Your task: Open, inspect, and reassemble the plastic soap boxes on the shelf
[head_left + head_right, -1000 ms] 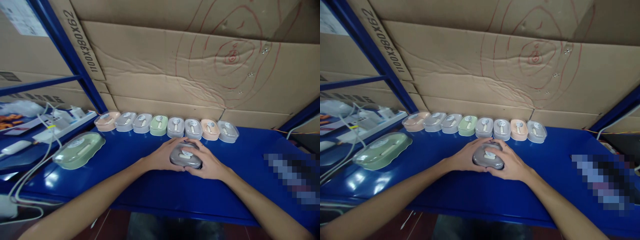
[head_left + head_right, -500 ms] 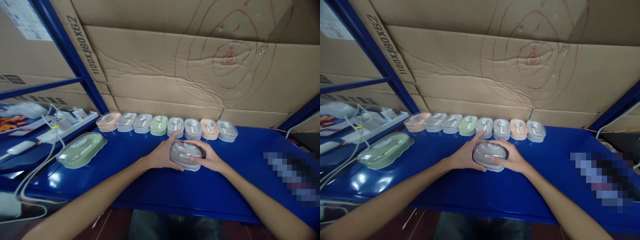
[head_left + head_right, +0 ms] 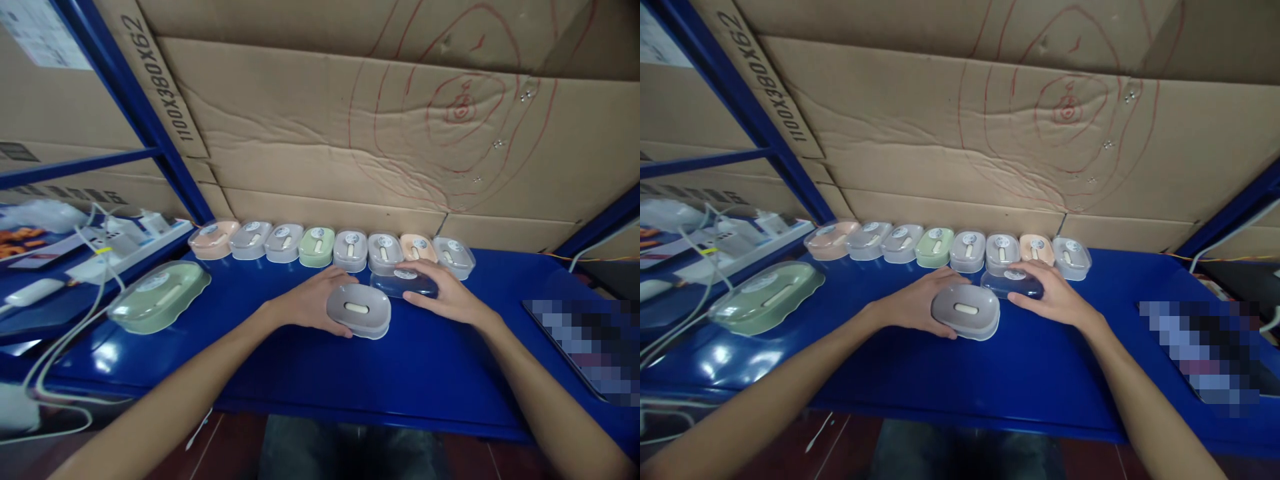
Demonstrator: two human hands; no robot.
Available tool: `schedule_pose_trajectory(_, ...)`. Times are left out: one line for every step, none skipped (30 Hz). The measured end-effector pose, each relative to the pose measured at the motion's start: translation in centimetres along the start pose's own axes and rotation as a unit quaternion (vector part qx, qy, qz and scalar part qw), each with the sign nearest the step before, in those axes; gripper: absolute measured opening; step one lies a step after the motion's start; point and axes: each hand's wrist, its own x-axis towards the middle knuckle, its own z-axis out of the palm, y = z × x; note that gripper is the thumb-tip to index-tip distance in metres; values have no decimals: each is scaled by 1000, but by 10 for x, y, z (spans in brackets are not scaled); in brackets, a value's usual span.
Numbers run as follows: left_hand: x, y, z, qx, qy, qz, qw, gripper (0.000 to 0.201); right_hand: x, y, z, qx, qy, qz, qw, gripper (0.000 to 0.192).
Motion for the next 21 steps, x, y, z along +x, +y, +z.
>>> schedule_pose_trajectory(-1,1,-4,0,-12,-5,1000,102,-1,2,-4,-15,-15,7,1000,54)
schedule_pose_trajectory(-3,1,-8,-1,-23,-9,1000,103,-2,5,-8,-30,-29,11,999,56)
schedule_pose_trajectory(-3,2,-11,-2,-33,-11,999,103,-4,8,-11,-46,-40,13,998,58)
schedule_pose_trajectory(-4,2,-14,-3,-42,-11,999,102,-6,12,-14,-63,-50,15,997,61)
schedule_pose_trajectory(-4,3,-16,-5,-49,-10,999,100,-7,15,-17,-79,-59,16,995,64)
schedule_pose_trajectory(-5,3,-17,-6,-57,-9,998,99,-9,19,-18,-91,-68,19,993,67)
schedule_pose_trajectory(-4,3,-18,-8,-62,-10,998,97,-10,22,-19,-100,-77,21,992,71)
schedule_pose_trajectory(-4,3,-18,-8,-64,-11,998,96,-12,25,-20,-106,-84,22,991,74)
schedule_pose_trajectory(-4,3,-17,-10,-62,-10,998,96,-13,28,-19,-109,-89,21,990,77)
schedule_pose_trajectory(-4,3,-16,-12,-56,-8,998,96,-14,31,-19,-113,-93,18,989,79)
schedule_pose_trajectory(-3,2,-14,-15,-48,-5,999,95,-15,32,-18,-116,-95,15,989,80)
schedule_pose_trajectory(-3,2,-13,-18,-42,-2,999,95,-15,34,-17,-120,-96,14,988,80)
schedule_pose_trajectory(-3,1,-11,-19,-37,0,999,95,-16,35,-16,-124,-96,13,988,79)
schedule_pose_trajectory(-3,1,-10,-19,-35,1,999,96,-17,36,-16,-128,-95,13,987,77)
schedule_pose_trajectory(-3,1,-9,-18,-33,-1,999,97,-17,37,-16,-129,-94,14,987,76)
schedule_pose_trajectory(-3,1,-7,-17,-31,-4,999,97,-18,36,-16,-130,-92,16,987,75)
schedule_pose_trajectory(-3,1,-6,-16,-27,-8,999,98,-17,36,-17,-128,-91,17,987,75)
schedule_pose_trajectory(-2,1,-5,-14,-22,-11,1000,98,-17,34,-18,-124,-90,18,988,75)
schedule_pose_trajectory(-2,2,-3,-11,-16,-14,1000,99,-16,32,-19,-118,-89,18,989,75)
schedule_pose_trajectory(-1,2,-2,-7,-11,-17,1000,100,-14,28,-19,-114,-84,18,990,73)
schedule_pose_trajectory(-1,2,0,-3,-6,-20,1000,102,-12,23,-19,-110,-73,15,991,69)
